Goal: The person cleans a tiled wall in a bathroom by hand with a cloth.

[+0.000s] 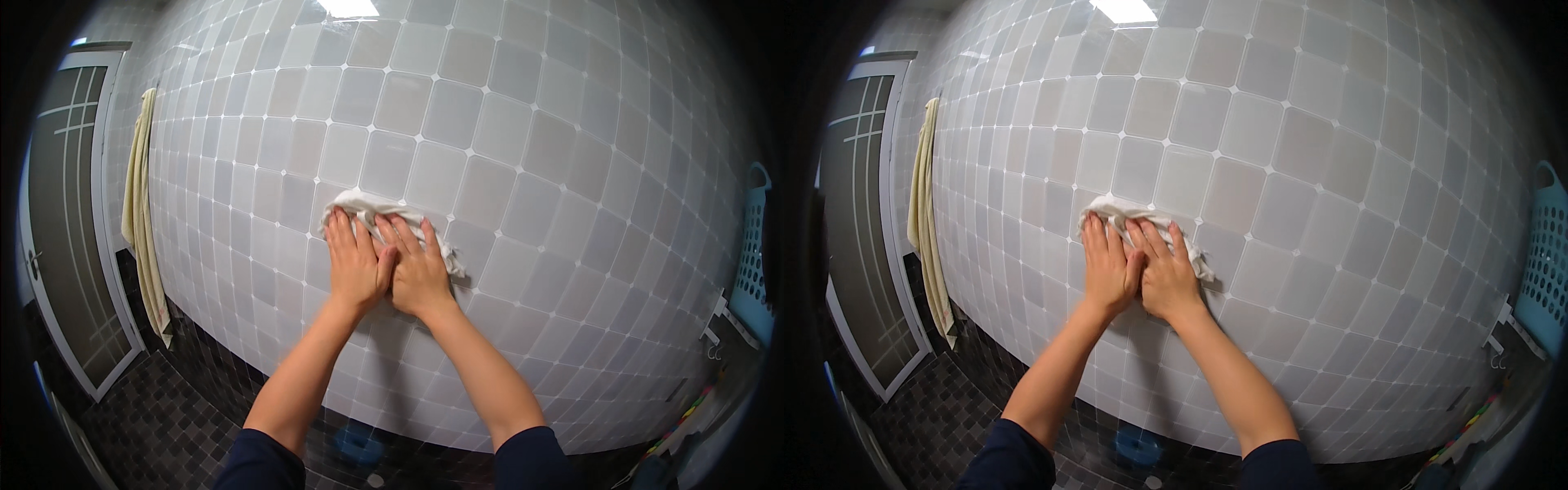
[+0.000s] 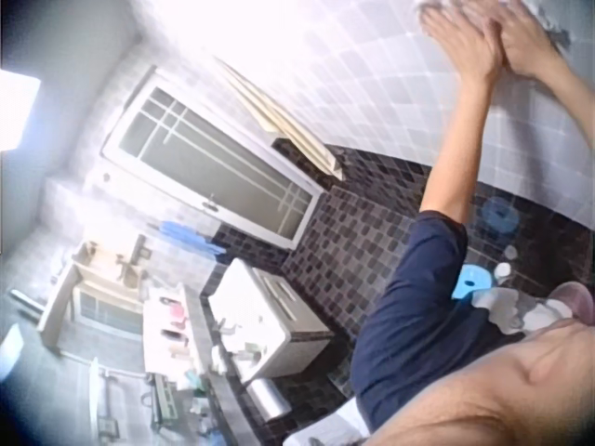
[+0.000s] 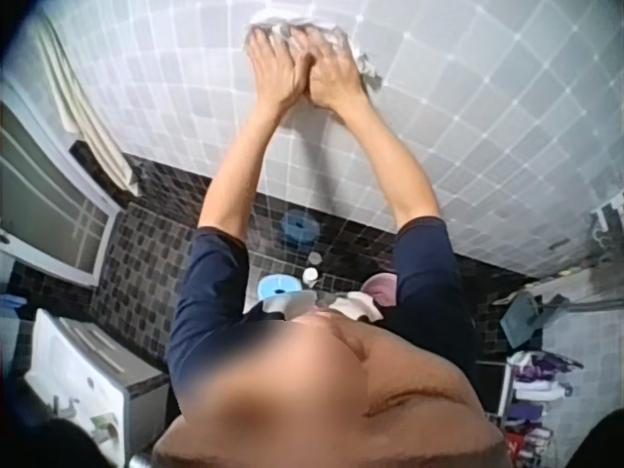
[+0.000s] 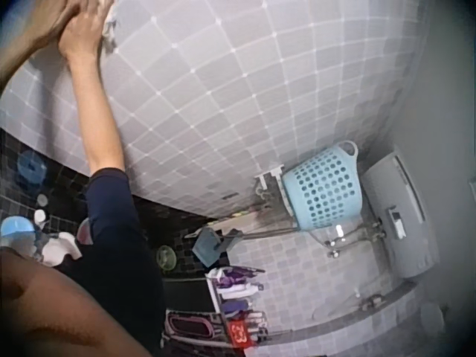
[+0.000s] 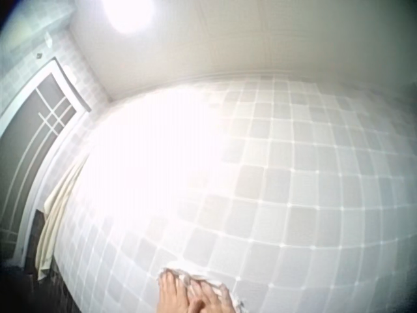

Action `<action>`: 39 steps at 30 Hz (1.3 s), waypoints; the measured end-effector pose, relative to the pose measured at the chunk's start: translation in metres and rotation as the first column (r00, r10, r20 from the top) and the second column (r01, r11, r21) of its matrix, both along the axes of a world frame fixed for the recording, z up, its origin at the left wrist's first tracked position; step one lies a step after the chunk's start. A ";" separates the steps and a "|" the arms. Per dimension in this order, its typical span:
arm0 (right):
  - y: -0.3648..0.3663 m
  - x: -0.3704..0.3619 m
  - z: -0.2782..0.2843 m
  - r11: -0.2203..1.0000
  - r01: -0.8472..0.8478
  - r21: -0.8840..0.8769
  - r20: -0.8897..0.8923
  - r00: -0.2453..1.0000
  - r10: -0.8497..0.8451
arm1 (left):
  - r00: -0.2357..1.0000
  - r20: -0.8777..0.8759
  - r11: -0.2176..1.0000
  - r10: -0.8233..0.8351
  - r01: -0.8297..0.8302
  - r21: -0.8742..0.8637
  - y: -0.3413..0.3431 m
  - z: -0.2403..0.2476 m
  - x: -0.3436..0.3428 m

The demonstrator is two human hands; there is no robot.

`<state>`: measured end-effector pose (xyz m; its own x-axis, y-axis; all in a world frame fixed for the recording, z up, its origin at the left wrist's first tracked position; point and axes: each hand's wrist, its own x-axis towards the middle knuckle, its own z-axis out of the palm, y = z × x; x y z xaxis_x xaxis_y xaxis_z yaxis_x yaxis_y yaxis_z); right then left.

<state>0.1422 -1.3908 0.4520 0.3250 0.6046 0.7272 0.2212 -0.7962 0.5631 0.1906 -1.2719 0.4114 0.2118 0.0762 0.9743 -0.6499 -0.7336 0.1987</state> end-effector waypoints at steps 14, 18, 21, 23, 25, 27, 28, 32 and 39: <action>-0.162 -0.115 -0.346 0.951 0.238 0.200 -0.505 0.856 -0.108 | 0.793 -0.576 0.902 -0.197 0.377 0.212 -0.122 -0.308 -0.136; -0.182 -0.140 -0.357 0.868 0.388 0.311 -0.531 0.828 -0.180 | 0.769 -0.596 0.800 -0.231 0.498 0.333 -0.136 -0.304 -0.140; -0.193 -0.131 -0.301 0.841 0.372 0.393 -0.357 0.905 -0.233 | 0.849 -0.466 0.807 -0.248 0.448 0.386 -0.156 -0.241 -0.129; -0.196 -0.123 -0.243 0.818 0.344 0.461 -0.243 0.936 -0.256 | 0.899 -0.352 0.844 -0.262 0.390 0.368 -0.173 -0.180 -0.119; -0.201 -0.116 -0.186 0.817 0.307 0.489 -0.100 0.950 -0.297 | 0.958 -0.157 0.890 -0.238 0.280 0.360 -0.190 -0.123 -0.108; -0.207 -0.110 -0.135 0.811 0.261 0.524 0.022 0.948 -0.319 | 0.976 -0.040 0.905 -0.213 0.213 0.369 -0.202 -0.067 -0.106; -0.208 -0.106 -0.113 0.799 0.226 0.557 0.076 0.944 -0.321 | 0.973 0.007 0.909 -0.229 0.211 0.360 -0.205 -0.041 -0.104; -0.214 -0.110 -0.054 0.734 0.226 0.640 0.144 0.903 -0.404 | 0.938 0.134 0.896 -0.320 0.253 0.364 -0.220 0.029 -0.112; -0.220 -0.105 -0.096 0.683 0.359 0.636 0.019 0.878 -0.478 | 0.943 0.052 0.854 -0.330 0.274 0.443 -0.220 -0.005 -0.112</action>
<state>0.0375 -1.6109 0.3558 0.2718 -0.1438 0.9516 -0.2698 -0.9605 -0.0680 0.0782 -1.4917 0.4068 0.0347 -0.3978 0.9168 -0.8514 -0.4922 -0.1814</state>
